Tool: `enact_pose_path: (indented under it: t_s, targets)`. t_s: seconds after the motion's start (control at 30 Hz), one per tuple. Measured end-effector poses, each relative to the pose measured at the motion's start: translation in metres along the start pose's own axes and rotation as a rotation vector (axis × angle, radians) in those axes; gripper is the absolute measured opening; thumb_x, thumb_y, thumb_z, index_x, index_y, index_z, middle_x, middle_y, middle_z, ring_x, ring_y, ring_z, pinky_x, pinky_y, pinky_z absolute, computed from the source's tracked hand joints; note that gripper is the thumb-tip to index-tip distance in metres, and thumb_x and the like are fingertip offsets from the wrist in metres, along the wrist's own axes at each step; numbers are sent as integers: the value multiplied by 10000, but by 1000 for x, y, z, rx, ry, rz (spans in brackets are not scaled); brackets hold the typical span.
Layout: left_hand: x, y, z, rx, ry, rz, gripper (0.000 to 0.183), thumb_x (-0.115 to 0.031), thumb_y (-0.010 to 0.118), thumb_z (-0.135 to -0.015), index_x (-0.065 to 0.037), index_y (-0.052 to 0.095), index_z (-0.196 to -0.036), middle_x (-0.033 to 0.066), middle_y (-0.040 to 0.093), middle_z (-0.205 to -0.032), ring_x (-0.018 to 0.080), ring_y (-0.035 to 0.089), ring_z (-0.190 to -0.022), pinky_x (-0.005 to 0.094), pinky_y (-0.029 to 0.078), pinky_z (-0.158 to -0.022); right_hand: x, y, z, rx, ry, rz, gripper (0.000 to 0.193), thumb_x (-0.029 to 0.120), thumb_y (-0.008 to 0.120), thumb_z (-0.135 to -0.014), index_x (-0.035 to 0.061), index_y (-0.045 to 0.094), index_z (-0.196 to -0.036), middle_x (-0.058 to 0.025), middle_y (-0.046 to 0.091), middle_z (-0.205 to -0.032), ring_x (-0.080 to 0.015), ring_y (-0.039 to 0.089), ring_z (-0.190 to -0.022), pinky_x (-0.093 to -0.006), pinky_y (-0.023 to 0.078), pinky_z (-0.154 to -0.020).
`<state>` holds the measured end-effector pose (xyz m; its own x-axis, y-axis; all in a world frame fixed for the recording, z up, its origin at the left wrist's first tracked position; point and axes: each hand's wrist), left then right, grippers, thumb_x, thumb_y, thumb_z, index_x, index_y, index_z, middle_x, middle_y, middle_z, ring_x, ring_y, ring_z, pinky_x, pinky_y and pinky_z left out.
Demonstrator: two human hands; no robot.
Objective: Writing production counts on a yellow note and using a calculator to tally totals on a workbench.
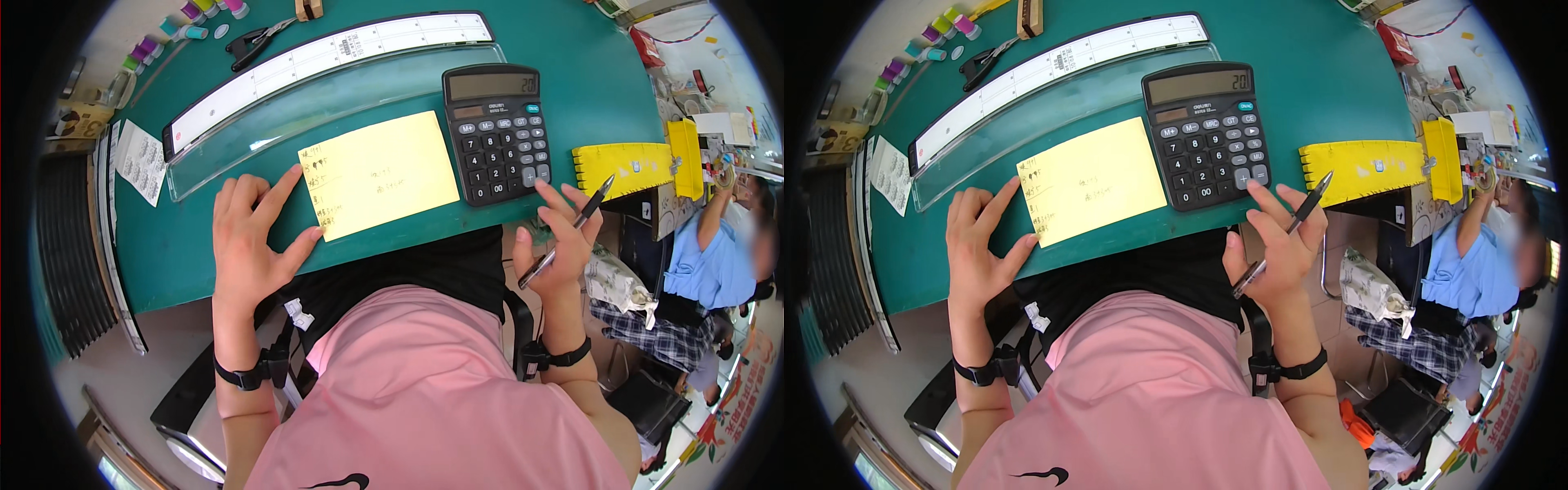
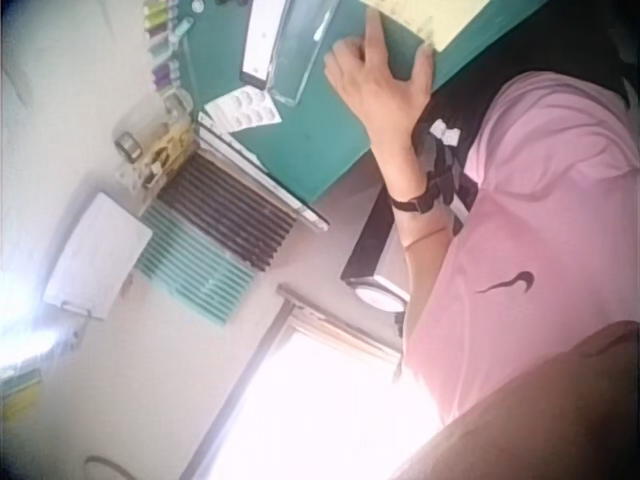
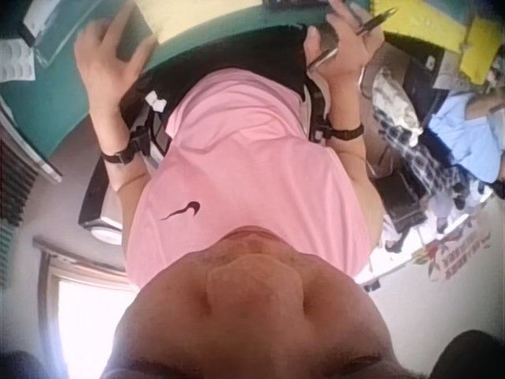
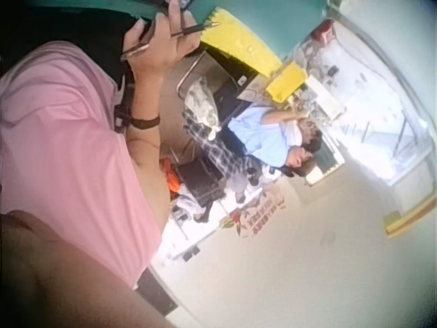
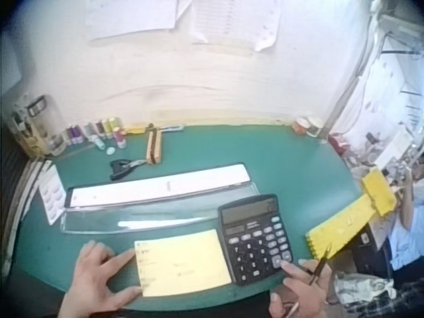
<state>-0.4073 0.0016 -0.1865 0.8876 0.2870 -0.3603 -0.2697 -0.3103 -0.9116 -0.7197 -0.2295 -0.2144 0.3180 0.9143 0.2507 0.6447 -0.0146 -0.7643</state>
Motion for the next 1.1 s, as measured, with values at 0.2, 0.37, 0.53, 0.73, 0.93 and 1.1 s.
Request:
enact_pose_path:
  t_s: [0.2,0.37,0.53,0.73,0.93,1.1]
  targets:
    - [1,1,-1,-26,2,9,679,-299,893,-701,-62,734,-1317,84,499,-926,275,485,-867,393,435,-800,15,-4,-27,75,-34,-32,258,189,777,-807,76,644,-997,-103,760,-1268,-353,585,-1186,-502,416,-1062]
    - [1,2,-1,-21,3,9,682,-294,894,-697,-61,734,-1317,85,499,-927,275,486,-867,393,433,-798,28,16,-38,172,-166,-78,275,246,780,-820,87,637,-992,-83,747,-1298,-342,591,-1175,-527,404,-1076]
    - [0,0,-1,-20,0,3,691,-301,894,-693,-59,733,-1320,85,495,-926,276,483,-864,396,429,-795,24,19,-50,106,-53,-93,300,244,795,-814,75,632,-999,-118,752,-1257,-354,596,-1173,-544,406,-1097]
    - [1,1,-3,-18,7,3,700,-301,894,-686,-63,733,-1325,85,489,-928,278,478,-863,400,425,-791,2,3,-17,-110,-60,-32,292,251,750,-847,78,593,-1021,-113,777,-1221,-349,614,-1140,-532,404,-1085]
    - [0,0,-3,-7,6,3,709,-309,887,-692,-59,725,-1335,95,492,-931,292,482,-869,408,433,-791,-9,3,-13,-96,-58,-28,404,286,744,-895,76,520,-1157,-173,767,-1213,-369,606,-1131,-512,412,-1059]
    - [-1,-2,-4,6,2,-4,705,-314,880,-706,-48,719,-1339,107,494,-927,301,488,-871,413,441,-781,-32,25,-37,-66,-37,-186,725,277,890,-814,30,488,-1365,-297,567,-1496,-492,552,-1345,-553,411,-1121]
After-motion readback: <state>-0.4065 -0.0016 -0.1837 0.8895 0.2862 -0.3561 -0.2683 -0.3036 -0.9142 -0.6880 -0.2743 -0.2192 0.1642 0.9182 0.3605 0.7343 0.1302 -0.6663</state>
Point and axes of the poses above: each hand's wrist, its own z-axis away from the middle knuckle, its own y-axis out of the palm, x = y × z
